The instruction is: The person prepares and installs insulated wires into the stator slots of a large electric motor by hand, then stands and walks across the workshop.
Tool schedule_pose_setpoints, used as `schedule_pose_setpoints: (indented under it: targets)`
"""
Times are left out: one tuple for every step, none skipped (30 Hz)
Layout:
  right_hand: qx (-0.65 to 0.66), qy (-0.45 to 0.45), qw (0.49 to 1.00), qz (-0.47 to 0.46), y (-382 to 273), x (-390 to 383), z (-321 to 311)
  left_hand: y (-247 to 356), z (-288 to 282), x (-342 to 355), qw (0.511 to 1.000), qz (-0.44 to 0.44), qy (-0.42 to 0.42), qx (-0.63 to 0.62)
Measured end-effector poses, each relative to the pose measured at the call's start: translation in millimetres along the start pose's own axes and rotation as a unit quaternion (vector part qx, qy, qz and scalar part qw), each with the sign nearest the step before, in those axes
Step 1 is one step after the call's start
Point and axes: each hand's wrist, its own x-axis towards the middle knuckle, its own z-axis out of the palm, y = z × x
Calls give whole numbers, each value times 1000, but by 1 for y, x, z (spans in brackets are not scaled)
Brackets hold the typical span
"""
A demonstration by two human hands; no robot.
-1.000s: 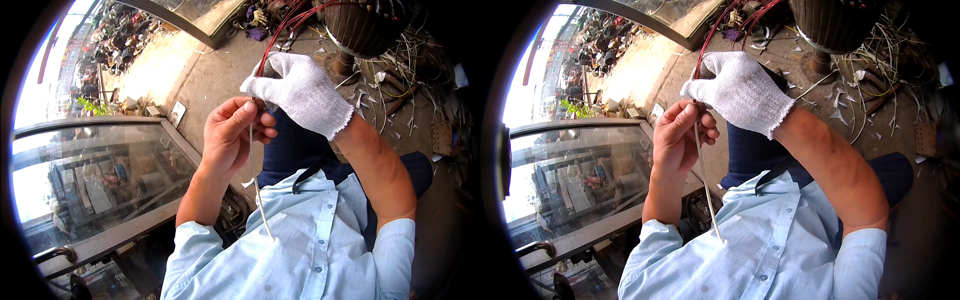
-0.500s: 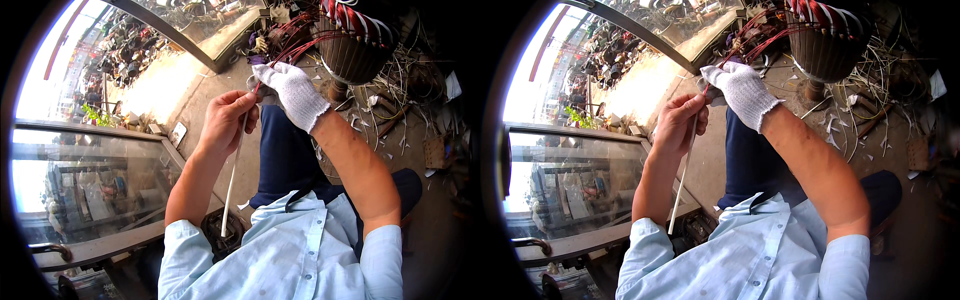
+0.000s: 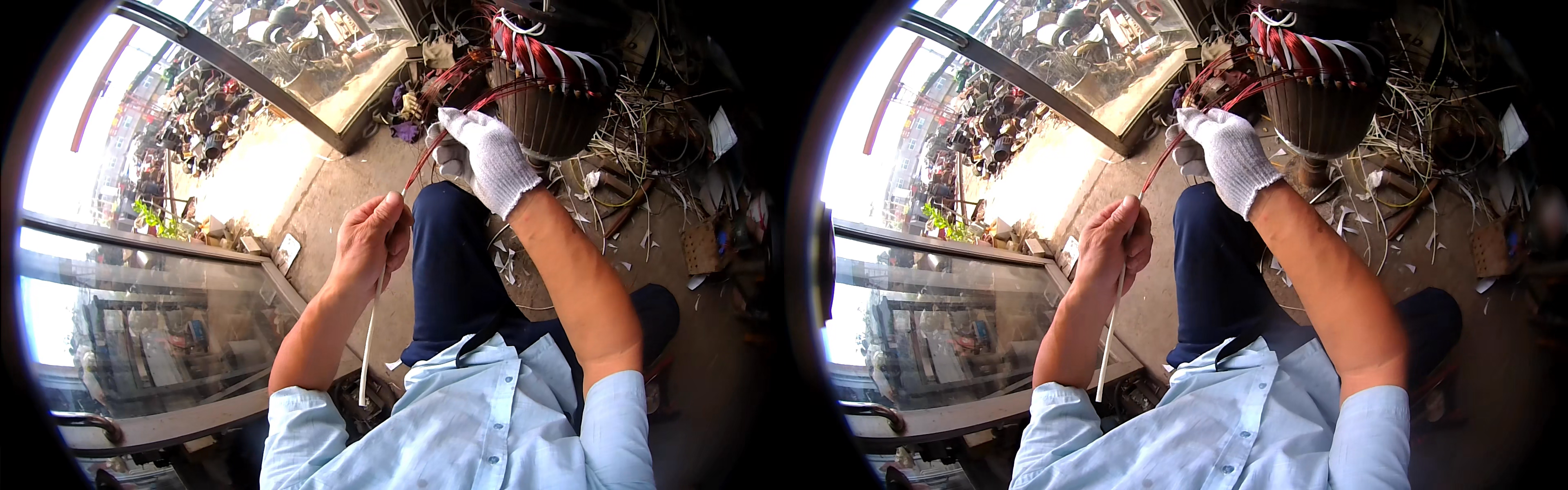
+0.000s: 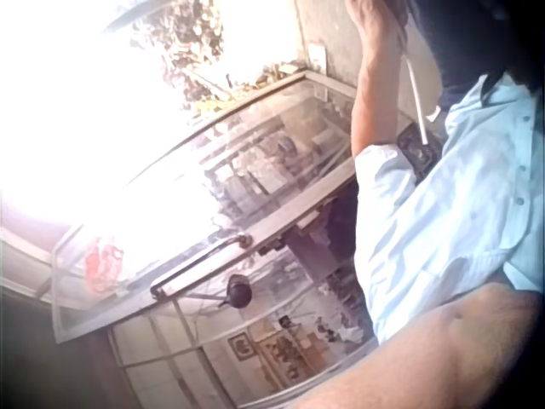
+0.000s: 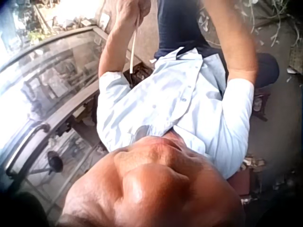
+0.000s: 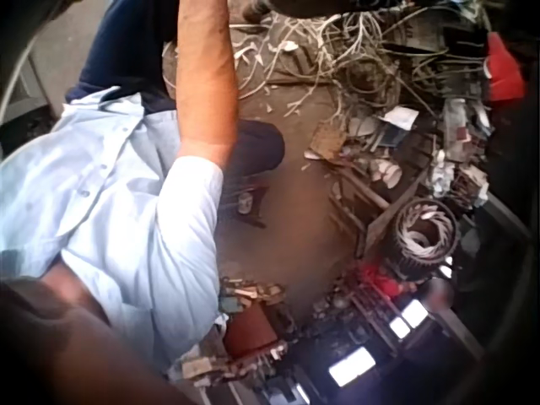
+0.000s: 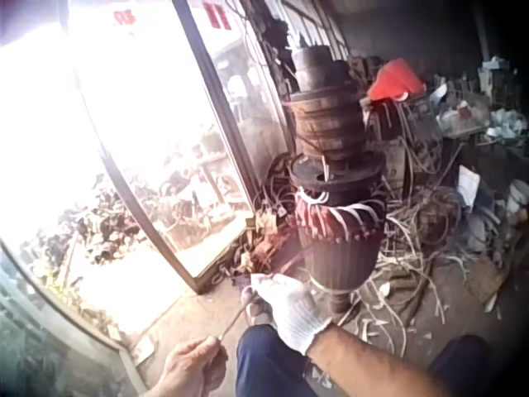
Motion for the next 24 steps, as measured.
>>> schedule_pose_setpoints:
  targets:
    - [-7,-2,1000,-4,0,0,0,4,3,5,1000,-5,3,0]
    - [-15,-4,1000,-9,-1,0,-1,5,4,10,1000,-6,-8,-1]
    - [-22,-3,1000,-15,-2,-1,-2,8,6,11,1000,-17,-16,6]
    - [-23,-7,1000,-7,-6,-3,-1,13,9,11,999,-28,-24,15]
    - [-26,-11,999,-18,-7,-3,-1,18,12,11,998,-39,-31,23]
    - [-30,-15,999,-27,-7,-3,-2,20,13,11,998,-43,-35,26]
    - [-33,-19,999,-36,-8,-4,-1,22,14,11,998,-48,-38,30]
    - [-40,-11,998,-37,-8,-6,0,23,15,13,997,-52,-41,33]
    - [-53,-4,998,-35,-9,-8,1,21,15,14,997,-49,-38,36]
    - [-66,3,997,-32,-11,-10,3,19,16,17,998,-45,-35,38]
    - [-79,10,996,-30,-11,-11,4,16,16,18,998,-41,-32,41]
    - [-76,15,997,-28,-10,-11,4,13,15,18,998,-41,-34,37]
    - [-75,14,997,-26,-8,-12,4,10,13,18,998,-41,-35,32]
    - [-73,13,997,-24,-6,-12,4,8,13,18,998,-41,-36,28]
    - [-72,14,997,-23,-4,-13,3,8,15,17,998,-42,-35,36]
    - [-69,13,997,-19,-3,-14,1,10,18,16,998,-43,-34,43]
    - [-66,13,998,-15,-4,-14,-2,10,22,16,997,-44,-34,50]
    - [-61,9,998,-12,-5,-15,-3,12,23,16,997,-46,-32,46]
    - [-61,12,998,-10,-5,-16,-1,13,25,17,998,-47,-30,42]
    - [-62,15,998,-8,-6,-17,0,14,26,18,998,-48,-28,39]
    - [-62,19,998,-7,-7,-18,1,14,26,21,998,-46,-34,32]
    - [-66,17,998,-14,-6,-17,2,12,25,24,998,-43,-40,25]
    - [-69,15,997,-21,-5,-17,1,12,24,26,998,-41,-45,18]
    - [-73,14,997,-28,-5,-16,1,13,26,28,998,-40,-46,21]
